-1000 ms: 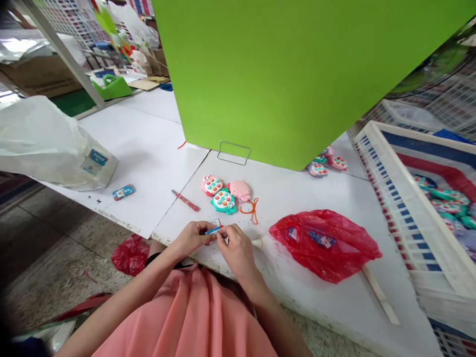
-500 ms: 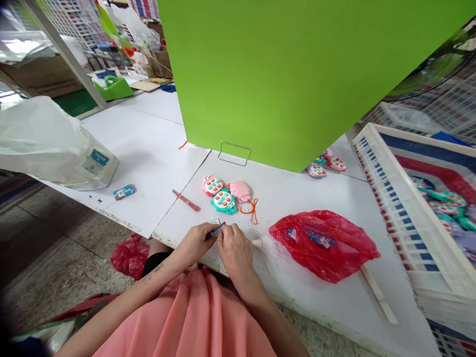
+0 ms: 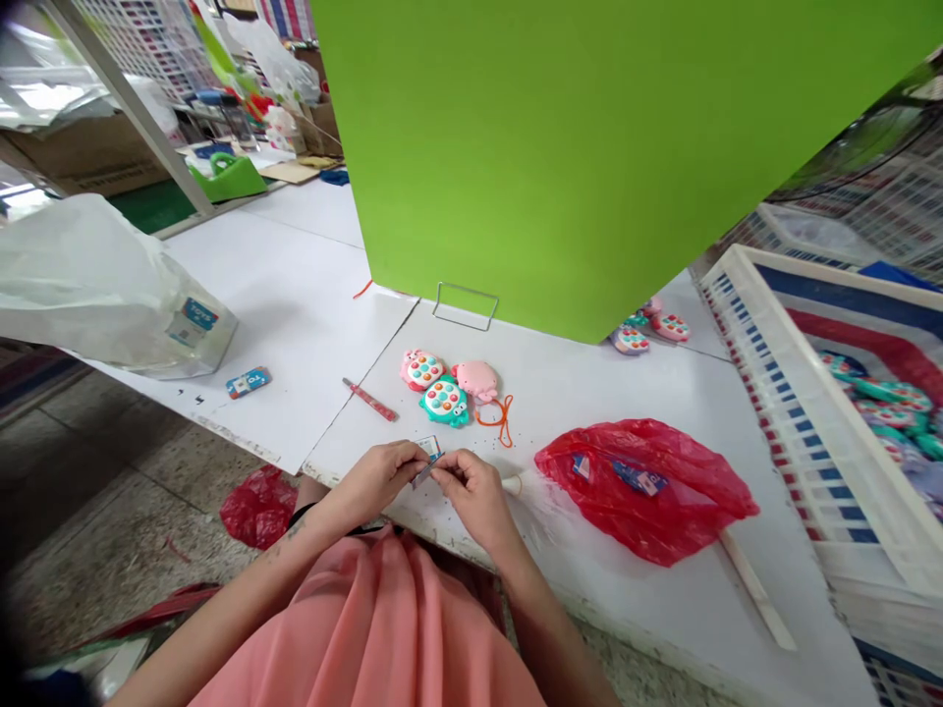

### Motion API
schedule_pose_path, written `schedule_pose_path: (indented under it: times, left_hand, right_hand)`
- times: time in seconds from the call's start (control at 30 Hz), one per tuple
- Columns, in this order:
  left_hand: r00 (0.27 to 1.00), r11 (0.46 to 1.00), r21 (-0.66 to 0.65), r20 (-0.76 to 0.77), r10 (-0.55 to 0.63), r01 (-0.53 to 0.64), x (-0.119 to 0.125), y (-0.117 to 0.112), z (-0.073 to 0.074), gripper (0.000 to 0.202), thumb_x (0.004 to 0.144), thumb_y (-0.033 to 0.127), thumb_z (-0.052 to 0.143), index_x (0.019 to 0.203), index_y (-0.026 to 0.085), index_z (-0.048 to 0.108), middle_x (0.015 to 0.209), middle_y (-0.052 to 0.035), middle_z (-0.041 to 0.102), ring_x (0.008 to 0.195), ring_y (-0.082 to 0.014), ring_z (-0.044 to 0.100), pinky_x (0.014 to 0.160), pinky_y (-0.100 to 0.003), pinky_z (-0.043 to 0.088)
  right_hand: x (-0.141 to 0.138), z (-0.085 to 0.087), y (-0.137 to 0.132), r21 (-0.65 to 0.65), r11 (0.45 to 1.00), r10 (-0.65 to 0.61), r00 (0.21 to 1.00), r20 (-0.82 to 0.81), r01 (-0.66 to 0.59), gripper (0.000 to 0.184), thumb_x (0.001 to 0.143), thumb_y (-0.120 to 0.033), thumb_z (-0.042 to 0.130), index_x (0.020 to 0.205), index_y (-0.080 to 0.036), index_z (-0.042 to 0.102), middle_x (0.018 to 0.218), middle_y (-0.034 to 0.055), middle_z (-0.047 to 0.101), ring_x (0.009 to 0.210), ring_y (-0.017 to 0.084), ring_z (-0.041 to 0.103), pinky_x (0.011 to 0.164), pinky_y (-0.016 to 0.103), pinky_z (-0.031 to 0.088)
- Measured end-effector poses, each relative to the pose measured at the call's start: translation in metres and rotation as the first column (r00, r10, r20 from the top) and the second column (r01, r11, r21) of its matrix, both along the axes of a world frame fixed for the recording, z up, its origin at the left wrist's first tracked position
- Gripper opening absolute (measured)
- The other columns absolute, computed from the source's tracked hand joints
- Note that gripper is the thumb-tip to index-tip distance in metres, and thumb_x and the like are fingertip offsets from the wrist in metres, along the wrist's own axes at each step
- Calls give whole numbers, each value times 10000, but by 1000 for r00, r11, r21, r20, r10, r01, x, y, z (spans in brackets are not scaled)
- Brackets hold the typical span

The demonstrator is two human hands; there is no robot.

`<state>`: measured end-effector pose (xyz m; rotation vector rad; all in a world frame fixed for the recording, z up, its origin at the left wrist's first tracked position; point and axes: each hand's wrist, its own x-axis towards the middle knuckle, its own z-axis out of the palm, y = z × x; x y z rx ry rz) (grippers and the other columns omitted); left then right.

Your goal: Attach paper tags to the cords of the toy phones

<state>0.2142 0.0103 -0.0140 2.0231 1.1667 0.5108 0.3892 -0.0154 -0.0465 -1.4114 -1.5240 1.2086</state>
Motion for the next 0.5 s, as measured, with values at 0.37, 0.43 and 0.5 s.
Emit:
schedule_pose_path:
  times: [0.37,0.43,0.5]
  left_hand:
    - [987,980,191,-158,-33,63,7,-2,1,161,911,228,415,878,184,566,857,-23,575,785,-143,560,680,-228,432]
    - [988,977,205,-152,-28,59,10,2,1,172,915,245,408,876,180,563,848,-25,574,779,-144,559,681,-232,431]
    - [990,974,217,-141,-27,58,14,8,1,179,916,254,407,874,178,564,851,-29,580,778,-144,561,684,-234,431]
  right_hand:
    - [4,-4,0,-25,999,47,998,-35,-48,292,797,-353,596,1027,-177,637,673,-7,582,591,127,509,540,235,401]
    - [7,-4,0,-9,1000,3,1000,10,-2,255,793,-331,595,986,-173,649,664,-6,580,572,121,501,520,228,390]
    - [12,-2,1,22,999,-36,998,46,35,209,799,-316,584,933,-173,656,670,-1,589,566,118,501,514,225,384]
